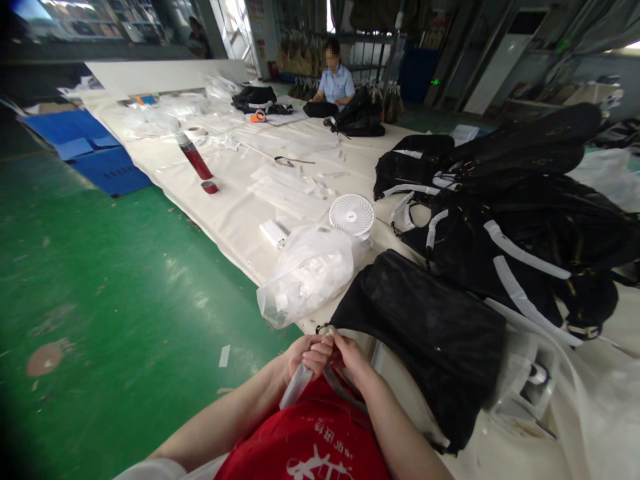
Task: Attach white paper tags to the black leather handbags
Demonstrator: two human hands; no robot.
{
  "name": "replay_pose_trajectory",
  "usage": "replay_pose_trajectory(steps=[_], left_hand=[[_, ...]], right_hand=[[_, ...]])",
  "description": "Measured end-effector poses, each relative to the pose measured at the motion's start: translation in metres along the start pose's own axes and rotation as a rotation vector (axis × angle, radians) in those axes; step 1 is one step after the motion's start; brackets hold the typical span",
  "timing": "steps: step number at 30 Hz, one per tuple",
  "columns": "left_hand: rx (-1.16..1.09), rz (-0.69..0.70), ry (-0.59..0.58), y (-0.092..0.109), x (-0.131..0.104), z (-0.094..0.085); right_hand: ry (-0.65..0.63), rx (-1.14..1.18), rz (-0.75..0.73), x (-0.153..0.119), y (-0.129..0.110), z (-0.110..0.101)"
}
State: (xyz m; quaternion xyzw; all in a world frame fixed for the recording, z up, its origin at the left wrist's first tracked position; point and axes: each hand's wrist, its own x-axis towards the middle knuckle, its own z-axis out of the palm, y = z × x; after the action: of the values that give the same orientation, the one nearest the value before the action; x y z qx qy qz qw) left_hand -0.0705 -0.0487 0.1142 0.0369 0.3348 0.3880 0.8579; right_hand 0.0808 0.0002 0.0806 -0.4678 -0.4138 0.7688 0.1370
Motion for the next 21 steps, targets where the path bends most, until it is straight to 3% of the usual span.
replay_pose_trajectory(steps=[3,9,13,17,21], left_hand=[[-0.129,-0.087,-0.014,-0.006,0.002,0.002],[0.181,-0.24,-0.059,-0.022,-0.004,-0.007],[0.289,-0.198,-0.067,-0.03,-0.025,-0.022],[0.283,-0.131,-0.016,-0.038,-0.041,-0.03],[0.299,-0.072,0.001,-0.045,-0.048,-0.026]], right_hand=[[-0.107,0.257,0.031,-0.005,-0.003,0.005],[0.062,0.431,0.051,0.003,0.006,0.012],[0.199,0.566,0.056,0.014,0.011,0.012],[0.253,0.477,0.066,0.022,0.014,0.008],[0.268,0.391,0.032,0.026,0.016,0.005]])
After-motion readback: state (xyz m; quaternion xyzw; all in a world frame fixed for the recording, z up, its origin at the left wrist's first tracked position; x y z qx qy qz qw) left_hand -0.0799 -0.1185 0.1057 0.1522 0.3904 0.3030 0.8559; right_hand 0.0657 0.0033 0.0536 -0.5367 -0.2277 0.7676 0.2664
